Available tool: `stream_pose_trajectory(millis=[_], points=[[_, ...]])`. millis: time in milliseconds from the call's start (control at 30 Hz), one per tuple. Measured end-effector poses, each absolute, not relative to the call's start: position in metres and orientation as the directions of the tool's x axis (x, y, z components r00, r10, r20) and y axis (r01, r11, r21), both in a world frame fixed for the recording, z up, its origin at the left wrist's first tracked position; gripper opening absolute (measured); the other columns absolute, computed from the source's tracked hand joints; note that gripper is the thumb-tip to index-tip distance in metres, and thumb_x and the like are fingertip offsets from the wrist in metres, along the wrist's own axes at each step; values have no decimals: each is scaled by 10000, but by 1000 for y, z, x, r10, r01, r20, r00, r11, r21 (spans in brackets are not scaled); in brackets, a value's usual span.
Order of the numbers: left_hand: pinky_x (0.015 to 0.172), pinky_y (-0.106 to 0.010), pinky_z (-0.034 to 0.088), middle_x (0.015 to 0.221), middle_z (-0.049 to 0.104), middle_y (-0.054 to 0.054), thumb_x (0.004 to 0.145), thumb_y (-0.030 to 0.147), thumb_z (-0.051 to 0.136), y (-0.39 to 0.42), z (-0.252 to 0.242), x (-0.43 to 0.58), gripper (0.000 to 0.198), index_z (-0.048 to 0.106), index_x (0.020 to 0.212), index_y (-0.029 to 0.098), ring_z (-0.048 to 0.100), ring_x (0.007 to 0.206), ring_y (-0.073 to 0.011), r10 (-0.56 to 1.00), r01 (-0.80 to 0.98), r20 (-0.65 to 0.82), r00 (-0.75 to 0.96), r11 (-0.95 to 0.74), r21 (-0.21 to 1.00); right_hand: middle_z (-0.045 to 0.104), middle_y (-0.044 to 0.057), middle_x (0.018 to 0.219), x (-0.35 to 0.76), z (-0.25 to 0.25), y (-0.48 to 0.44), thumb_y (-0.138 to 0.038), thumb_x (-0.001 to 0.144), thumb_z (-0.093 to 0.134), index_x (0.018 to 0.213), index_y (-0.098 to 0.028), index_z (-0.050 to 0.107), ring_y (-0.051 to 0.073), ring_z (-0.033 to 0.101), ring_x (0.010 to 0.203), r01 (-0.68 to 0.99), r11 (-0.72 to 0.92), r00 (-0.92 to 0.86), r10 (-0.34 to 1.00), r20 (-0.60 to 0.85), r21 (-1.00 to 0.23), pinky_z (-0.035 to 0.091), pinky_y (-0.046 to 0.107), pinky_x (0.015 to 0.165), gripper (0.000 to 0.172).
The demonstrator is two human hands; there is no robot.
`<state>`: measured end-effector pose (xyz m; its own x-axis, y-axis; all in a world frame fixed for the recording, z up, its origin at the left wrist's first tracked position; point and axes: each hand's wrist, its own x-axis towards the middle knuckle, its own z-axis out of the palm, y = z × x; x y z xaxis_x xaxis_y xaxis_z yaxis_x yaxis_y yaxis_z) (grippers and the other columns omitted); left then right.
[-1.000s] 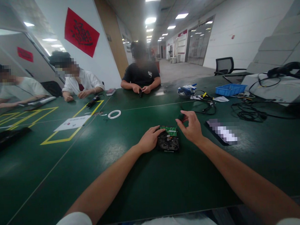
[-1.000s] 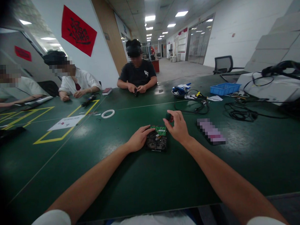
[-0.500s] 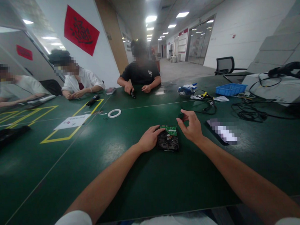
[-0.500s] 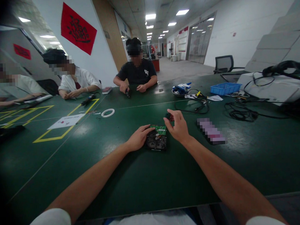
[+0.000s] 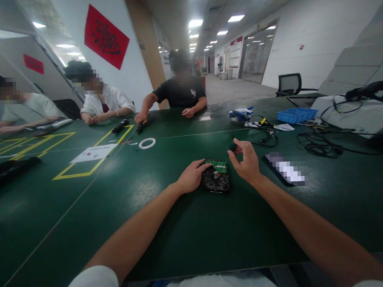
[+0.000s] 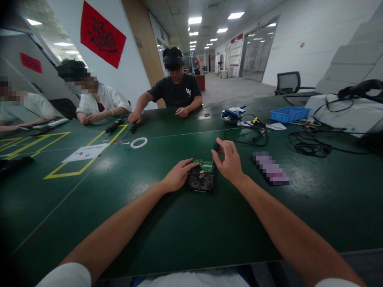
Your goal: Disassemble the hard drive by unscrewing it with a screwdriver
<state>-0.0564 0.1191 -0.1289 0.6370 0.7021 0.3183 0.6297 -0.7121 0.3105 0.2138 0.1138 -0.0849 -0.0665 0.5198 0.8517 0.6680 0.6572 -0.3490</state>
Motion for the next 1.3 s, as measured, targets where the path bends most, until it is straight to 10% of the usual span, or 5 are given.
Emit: stream_pose_trajectory(millis=[1300], points=[[1151,-516,382,1555,392,-92,898,71,441,118,-127,-55,643,434,1502,289,403,1403,-275,720,650,310,620,-694,311,621,140,1234,210,-92,117,-328,938,595,1395,-211,420,233,694,905,613,664,-22,556,831,-428,617,436,814,503]])
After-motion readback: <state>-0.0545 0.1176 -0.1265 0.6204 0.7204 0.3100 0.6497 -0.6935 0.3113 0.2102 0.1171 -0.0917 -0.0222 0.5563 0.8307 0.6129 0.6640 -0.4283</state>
